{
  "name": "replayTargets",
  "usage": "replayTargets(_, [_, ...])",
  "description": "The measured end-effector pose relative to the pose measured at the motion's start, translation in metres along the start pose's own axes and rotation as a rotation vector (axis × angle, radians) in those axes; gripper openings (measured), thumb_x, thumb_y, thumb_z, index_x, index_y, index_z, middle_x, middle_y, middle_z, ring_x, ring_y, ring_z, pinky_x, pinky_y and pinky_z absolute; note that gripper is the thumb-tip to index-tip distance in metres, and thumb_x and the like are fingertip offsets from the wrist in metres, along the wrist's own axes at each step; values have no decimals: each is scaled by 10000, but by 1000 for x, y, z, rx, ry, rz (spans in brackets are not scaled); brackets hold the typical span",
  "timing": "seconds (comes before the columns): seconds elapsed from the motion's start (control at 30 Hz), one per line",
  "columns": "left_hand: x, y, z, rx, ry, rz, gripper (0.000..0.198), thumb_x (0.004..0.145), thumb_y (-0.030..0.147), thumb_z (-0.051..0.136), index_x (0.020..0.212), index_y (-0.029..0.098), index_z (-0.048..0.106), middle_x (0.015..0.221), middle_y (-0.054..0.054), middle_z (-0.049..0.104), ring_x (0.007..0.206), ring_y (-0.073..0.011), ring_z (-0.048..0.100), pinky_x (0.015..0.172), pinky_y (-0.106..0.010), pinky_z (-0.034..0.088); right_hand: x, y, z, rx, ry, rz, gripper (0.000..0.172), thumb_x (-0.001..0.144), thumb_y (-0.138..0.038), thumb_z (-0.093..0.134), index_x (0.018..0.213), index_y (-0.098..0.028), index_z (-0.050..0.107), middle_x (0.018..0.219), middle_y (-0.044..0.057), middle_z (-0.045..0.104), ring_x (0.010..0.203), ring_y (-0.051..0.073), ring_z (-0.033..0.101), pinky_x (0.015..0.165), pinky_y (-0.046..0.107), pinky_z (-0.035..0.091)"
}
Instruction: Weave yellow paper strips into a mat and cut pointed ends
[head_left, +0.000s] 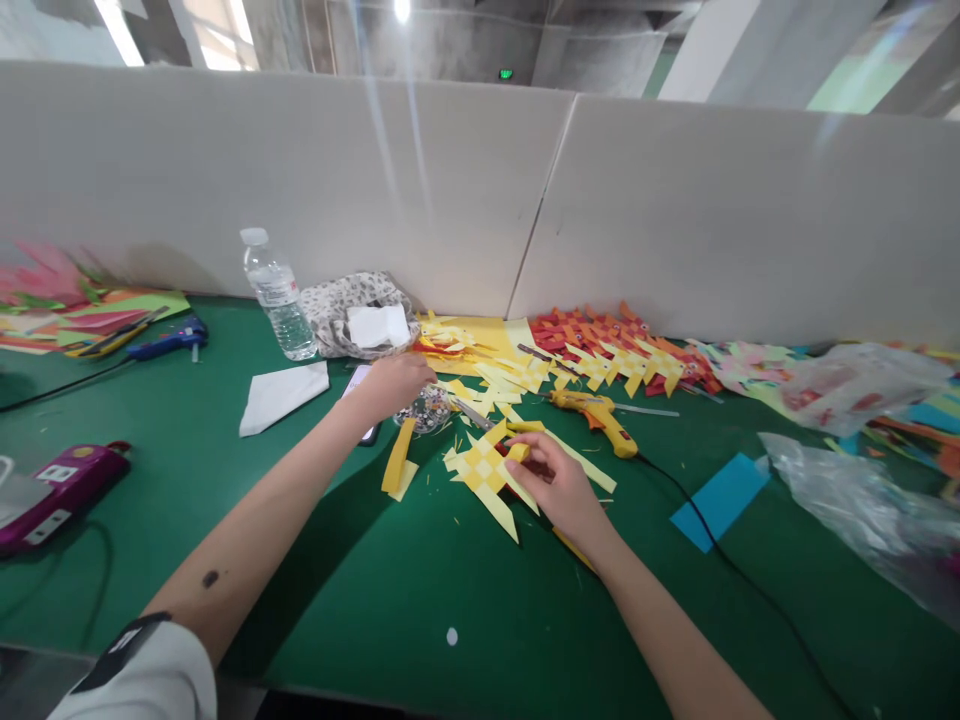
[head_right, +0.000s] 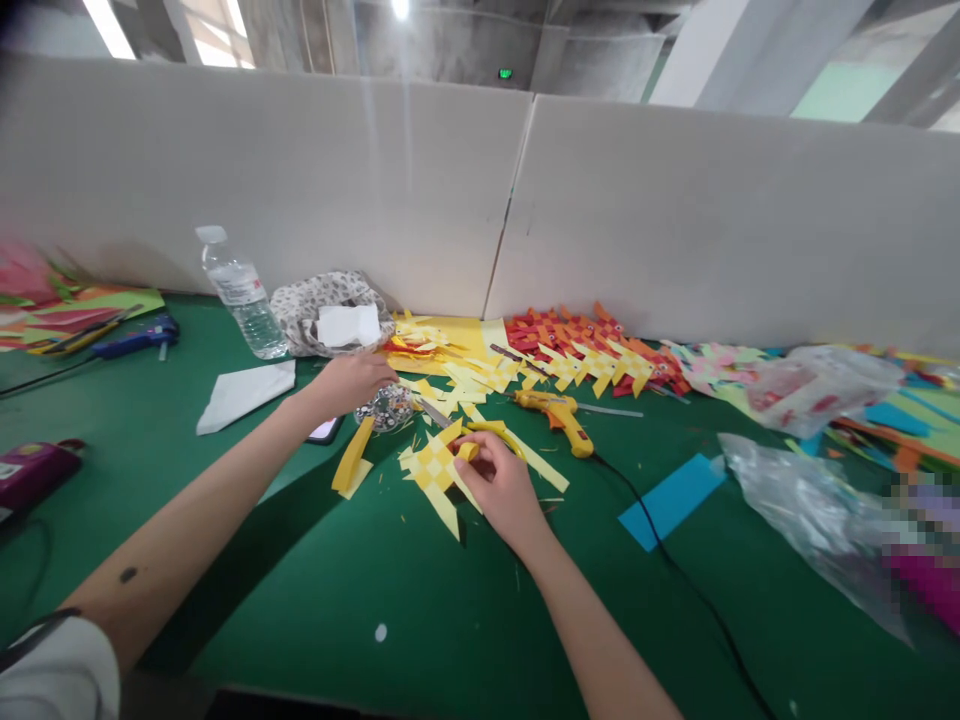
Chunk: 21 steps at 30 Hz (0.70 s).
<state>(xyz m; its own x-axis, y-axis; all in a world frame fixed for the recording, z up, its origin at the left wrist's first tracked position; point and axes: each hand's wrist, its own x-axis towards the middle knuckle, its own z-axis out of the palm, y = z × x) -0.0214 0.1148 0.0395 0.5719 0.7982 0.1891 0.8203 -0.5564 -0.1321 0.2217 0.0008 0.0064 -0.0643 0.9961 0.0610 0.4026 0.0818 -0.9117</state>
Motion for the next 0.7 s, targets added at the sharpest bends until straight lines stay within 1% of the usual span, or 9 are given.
replayTargets(0.03, [1,1,3,14,2,5,397,820,42,404,1065,233,651,1014,-58,643,943,-170,589,676,-227,445,0,1,0,-4,3,-4,255,742,-382,591,924,-208,544,760,23,648,680,179,596,632,303,459])
replayTargets(0.1, [3,1,8,26,4,12,433,782,-2,425,1052,239,662,1011,-64,627,980,-180,571,715,-237,447,1,4,-1,-16,11,0,262,737,-385,596,922,-207,543,742,22,643,661,177,585,624,303,455])
replayTargets(0.23, [5,-2,15,25,-3,37,489,771,-15,428,1093,280,648,1031,-66,596,992,-190,551,746,-259,441,2,7,-2,-39,20,0,267,736,-394,593,920,-207,547,705,11,620,612,165,559,594,299,442])
replayTargets(0.33, [6,-4,17,-1,7,43,496,775,-14,408,1100,279,642,1034,-70,586,967,-195,549,749,-280,436,2,6,-2,-41,22,4,269,736,-399,594,919,-207,547,718,17,624,634,173,571,601,303,446])
replayTargets(0.43, [6,-4,17,-18,39,53,497,765,-22,403,1068,282,654,1030,-66,582,986,-199,536,766,-293,431,1,5,-2,-38,32,14,273,737,-401,593,925,-208,547,748,27,637,675,184,590,626,311,456])
replayTargets(0.53, [5,-5,17,-29,21,70,487,758,-21,410,1023,286,679,1016,-61,583,983,-202,534,770,-300,430,1,4,-2,-33,35,24,280,733,-401,590,928,-206,543,757,27,645,687,187,599,649,321,469])
replayTargets(0.7, [6,-7,14,-52,-3,52,433,741,4,432,906,291,711,1017,-37,598,986,-199,535,801,-312,421,1,1,-2,-43,23,24,288,736,-405,587,938,-203,545,767,33,650,692,189,602,655,326,475])
